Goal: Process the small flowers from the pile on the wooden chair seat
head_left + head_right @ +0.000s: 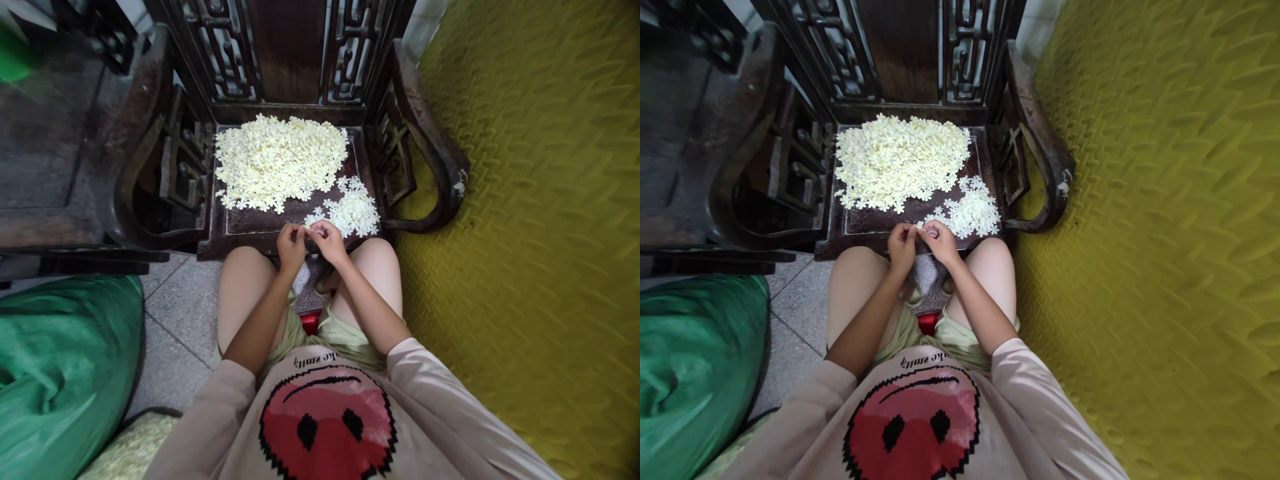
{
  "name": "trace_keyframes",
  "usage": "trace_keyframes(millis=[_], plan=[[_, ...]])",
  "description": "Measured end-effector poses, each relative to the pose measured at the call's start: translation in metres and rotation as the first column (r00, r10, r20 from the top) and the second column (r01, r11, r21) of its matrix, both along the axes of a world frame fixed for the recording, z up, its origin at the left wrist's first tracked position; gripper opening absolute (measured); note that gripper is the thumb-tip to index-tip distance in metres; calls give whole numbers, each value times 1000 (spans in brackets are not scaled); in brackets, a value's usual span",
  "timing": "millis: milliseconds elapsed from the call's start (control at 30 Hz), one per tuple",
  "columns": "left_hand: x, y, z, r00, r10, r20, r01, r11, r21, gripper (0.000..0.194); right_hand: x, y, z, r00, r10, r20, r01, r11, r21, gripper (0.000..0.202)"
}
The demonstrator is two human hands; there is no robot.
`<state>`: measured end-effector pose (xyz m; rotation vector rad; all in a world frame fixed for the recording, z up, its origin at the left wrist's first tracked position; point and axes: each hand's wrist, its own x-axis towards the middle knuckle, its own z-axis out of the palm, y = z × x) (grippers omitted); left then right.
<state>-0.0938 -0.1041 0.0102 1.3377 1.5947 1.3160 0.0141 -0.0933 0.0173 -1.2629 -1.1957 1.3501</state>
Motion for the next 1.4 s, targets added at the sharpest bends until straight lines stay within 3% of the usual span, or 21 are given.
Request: trace_keyframes(millis=[133,267,400,500,633,833,1133,1400], plan=[[-6,1,0,996,-23,85,23,1000,-3,23,5,2,5,993,71,-93,-73,997,-14,28],[-9,0,2,998,-59,36,58,998,23,24,10,4,6,984,-17,-176,6,998,-65,27],[-7,1,1,998,-48,45,48,999,-7,24,11,4,2,984,19,-179,-40,992,-119,31],[-5,0,2,996,-14,91,14,1000,-7,22,10,5,-1,987,-14,-160,-6,993,-121,30],[-5,-2,8,998,58,-28,-55,994,94,23,9,6,-1,992,-97,-79,89,991,-101,29],[-4,-2,9,989,-30,-143,47,992,119,17,11,6,-1,985,-113,-129,100,990,-103,24],[-9,4,3,985,-90,144,93,996,-15,14,11,7,-2,910,-76,-408,-50,956,-289,27],[-8,6,1,868,-84,490,169,977,-133,21,16,6,1,863,8,-505,-198,925,-324,28]])
